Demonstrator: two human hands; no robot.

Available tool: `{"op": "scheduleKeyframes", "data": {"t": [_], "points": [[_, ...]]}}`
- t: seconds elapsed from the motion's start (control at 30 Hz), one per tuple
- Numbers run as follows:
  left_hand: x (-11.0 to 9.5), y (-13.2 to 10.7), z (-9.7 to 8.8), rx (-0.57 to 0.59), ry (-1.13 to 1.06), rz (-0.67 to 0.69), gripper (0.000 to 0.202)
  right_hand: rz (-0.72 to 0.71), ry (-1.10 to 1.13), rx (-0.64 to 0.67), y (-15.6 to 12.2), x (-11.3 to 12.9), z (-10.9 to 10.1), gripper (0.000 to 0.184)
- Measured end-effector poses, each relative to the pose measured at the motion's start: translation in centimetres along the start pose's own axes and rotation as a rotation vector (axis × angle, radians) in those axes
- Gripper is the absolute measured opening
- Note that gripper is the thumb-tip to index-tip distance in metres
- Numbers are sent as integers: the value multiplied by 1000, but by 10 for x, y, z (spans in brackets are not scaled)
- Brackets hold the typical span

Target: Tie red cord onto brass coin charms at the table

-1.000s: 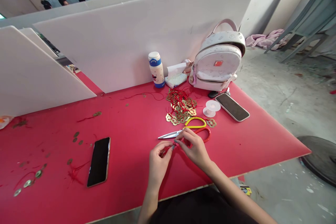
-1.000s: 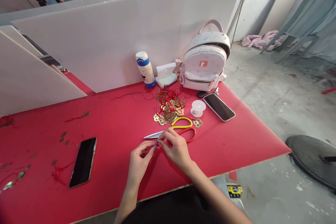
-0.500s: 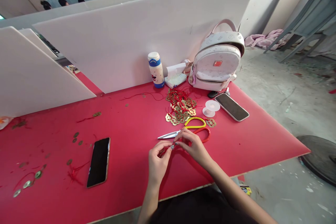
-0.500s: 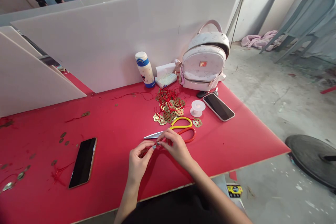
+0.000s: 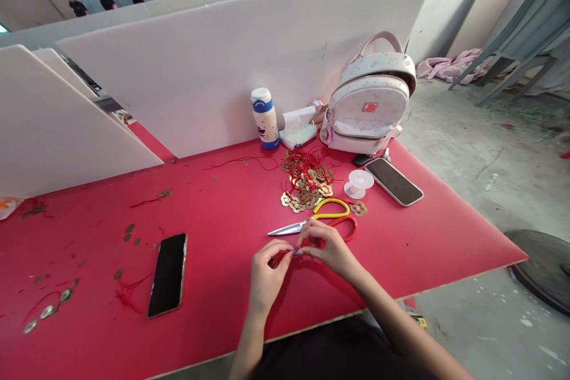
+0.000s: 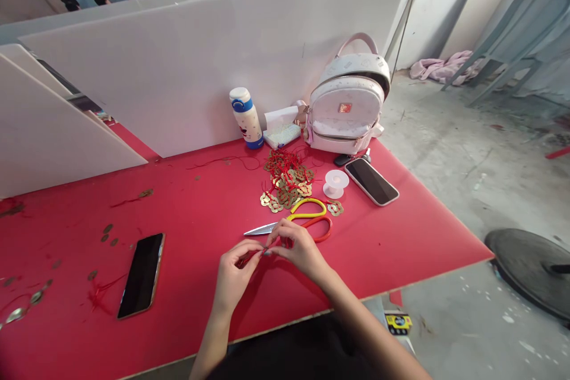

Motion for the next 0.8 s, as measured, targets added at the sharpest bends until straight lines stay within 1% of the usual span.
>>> {"op": "scheduleKeyframes", "data": {"t": [0.2, 0.27, 0.4, 0.5, 0.6, 0.67, 0.7, 0.8], "points": [[3, 0, 1, 51, -33, -9, 13, 32, 23, 65, 0, 2, -1, 32], [3, 0, 2, 72, -81, -19, 13, 59, 66, 82, 0, 3, -1, 33], [4, 0, 4, 87, -164, -59, 14, 132, 192, 64, -2, 3, 1, 35], [7, -1, 5, 59, -182, -103, 11, 192, 309, 33, -6, -1, 7, 36], [14, -1, 5, -4, -186, -159, 9, 230, 426, -64, -8, -6, 8, 38], [18, -1, 4, -47, -200, -191, 10, 235, 454, -104, -9, -9, 7, 37], [19, -1, 3, -64, -206, -201, 11, 238, 442, -97, -10, -10, 8, 37], [20, 0, -1, -96, -207, -201, 12, 258, 342, -22, -11, -13, 12, 37]]}}
Point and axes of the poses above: each hand's wrist, its own y-axis towards the middle knuckle, its own z-axis out of the palm, x = y × z, the point moved 6 cm from there along y, towards the middle knuckle, and after that the axes turned 5 degrees about y, right-handed, at the moved point
